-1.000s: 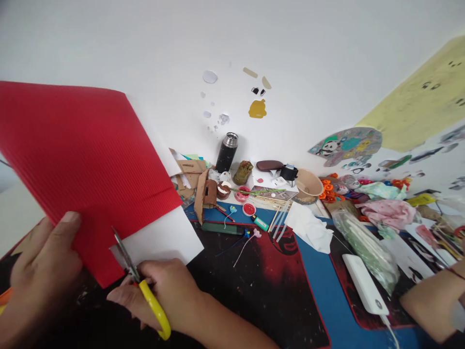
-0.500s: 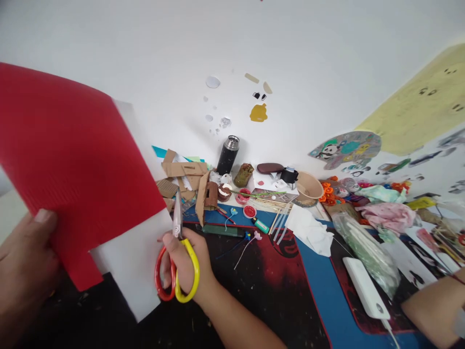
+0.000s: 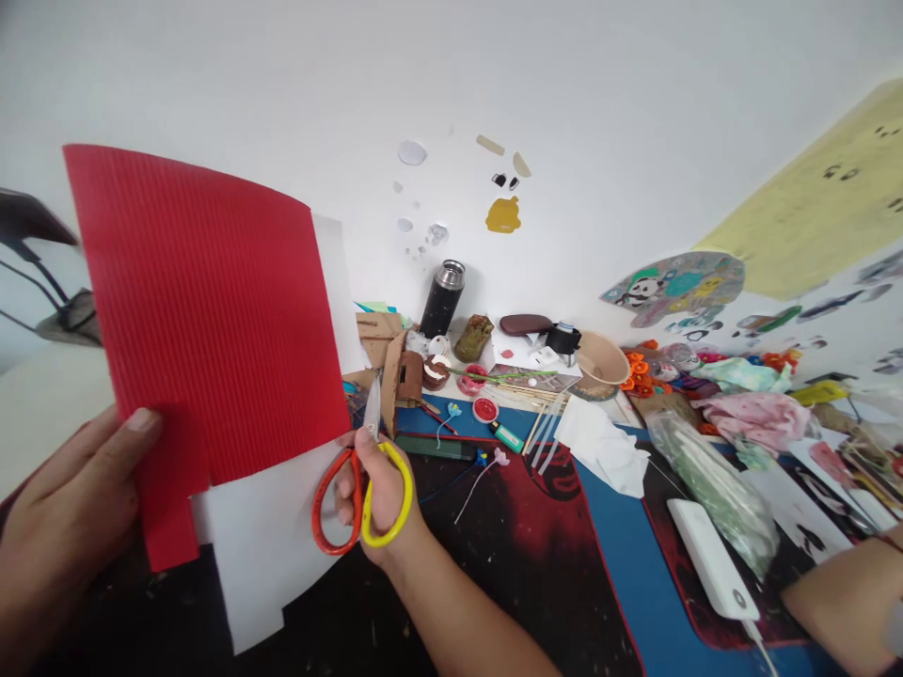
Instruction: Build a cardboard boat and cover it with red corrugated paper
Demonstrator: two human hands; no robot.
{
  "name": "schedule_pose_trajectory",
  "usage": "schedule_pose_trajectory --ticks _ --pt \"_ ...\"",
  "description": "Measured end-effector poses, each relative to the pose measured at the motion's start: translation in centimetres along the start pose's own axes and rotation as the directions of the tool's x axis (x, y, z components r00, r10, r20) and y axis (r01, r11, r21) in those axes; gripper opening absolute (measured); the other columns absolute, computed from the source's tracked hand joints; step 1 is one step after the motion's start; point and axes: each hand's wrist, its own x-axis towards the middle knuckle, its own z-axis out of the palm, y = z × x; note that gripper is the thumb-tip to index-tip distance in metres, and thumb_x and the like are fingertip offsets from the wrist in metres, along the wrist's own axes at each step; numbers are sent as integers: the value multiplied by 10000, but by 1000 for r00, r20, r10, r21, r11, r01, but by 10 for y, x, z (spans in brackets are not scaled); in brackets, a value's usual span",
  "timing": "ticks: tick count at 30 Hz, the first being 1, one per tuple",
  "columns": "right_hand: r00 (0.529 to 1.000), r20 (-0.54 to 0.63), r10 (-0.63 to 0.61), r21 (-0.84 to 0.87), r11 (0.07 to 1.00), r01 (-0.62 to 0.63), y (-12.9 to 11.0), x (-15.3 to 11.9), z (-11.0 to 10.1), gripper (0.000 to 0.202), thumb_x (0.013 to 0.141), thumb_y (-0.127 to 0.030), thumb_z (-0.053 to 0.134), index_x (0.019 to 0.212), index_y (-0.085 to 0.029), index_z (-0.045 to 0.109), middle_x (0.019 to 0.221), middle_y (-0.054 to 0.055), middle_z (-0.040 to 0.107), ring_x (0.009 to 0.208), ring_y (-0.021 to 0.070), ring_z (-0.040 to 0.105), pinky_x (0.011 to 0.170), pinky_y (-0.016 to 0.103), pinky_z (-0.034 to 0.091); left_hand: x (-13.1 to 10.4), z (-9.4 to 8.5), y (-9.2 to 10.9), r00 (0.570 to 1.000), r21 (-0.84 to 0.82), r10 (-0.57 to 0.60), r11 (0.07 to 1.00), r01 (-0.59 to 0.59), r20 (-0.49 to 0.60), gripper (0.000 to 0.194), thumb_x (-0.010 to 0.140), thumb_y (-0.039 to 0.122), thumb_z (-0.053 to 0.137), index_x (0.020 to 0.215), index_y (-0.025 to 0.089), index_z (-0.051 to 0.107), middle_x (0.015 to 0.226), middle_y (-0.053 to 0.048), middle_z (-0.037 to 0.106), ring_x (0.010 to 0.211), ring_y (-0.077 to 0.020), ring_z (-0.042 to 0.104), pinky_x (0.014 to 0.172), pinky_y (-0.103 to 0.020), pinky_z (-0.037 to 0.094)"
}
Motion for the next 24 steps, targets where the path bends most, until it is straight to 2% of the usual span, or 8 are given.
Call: schedule_pose_trajectory --ticks 3,6,8,11,17,24 --pt "999 36 -17 -7 1000 18 -3 -1 1 667 770 -815 888 742 -200 630 488 -68 534 318 72 404 335 199 237 6 5 2 992 -113 -115 986 121 57 759 872 806 707 1353 228 813 1232 -74 878 1136 -388 824 977 -492 719" --pt "997 65 -45 -79 996 50 -2 -4 4 703 791 -830 857 638 -218 547 472 -51 519 304 82 417 322 211 232 8 9 0 983 -130 -106 984 125 149 866 780 894 738 1333 231 801 1263 -99 869 1172 -413 804 922 -497 728" --pt "996 52 -70 -133 988 76 -1 -6 6 680 796 -826 854 675 -222 567 472 -48 535 302 99 443 321 216 253 6 12 -2 975 -145 -114 979 143 193 895 766 902 751 1355 229 774 1306 -119 857 1172 -409 804 882 -477 731" --pt "994 2 -106 -191 976 105 1 -8 7 641 801 -801 860 728 -225 586 471 -50 549 305 105 450 327 216 276 4 13 -7 951 -175 -152 963 203 269 847 779 826 811 1378 231 743 1358 -133 838 1135 -385 818 867 -439 724" --pt "985 -72 -158 -227 964 138 0 -11 2 622 791 -786 860 776 -227 588 476 -57 554 300 104 448 326 211 289 8 14 -9 916 -221 -245 920 323 317 823 717 788 883 1298 220 751 1262 -147 861 984 -350 840 712 -373 704" --pt "983 -107 -150 -240 963 121 5 -10 -4 611 790 -766 862 787 -221 586 471 -65 551 294 101 450 318 202 295 11 17 -11 903 -201 -201 935 292 381 783 777 759 840 1348 236 730 1221 -147 867 924 -337 839 672 -375 694"
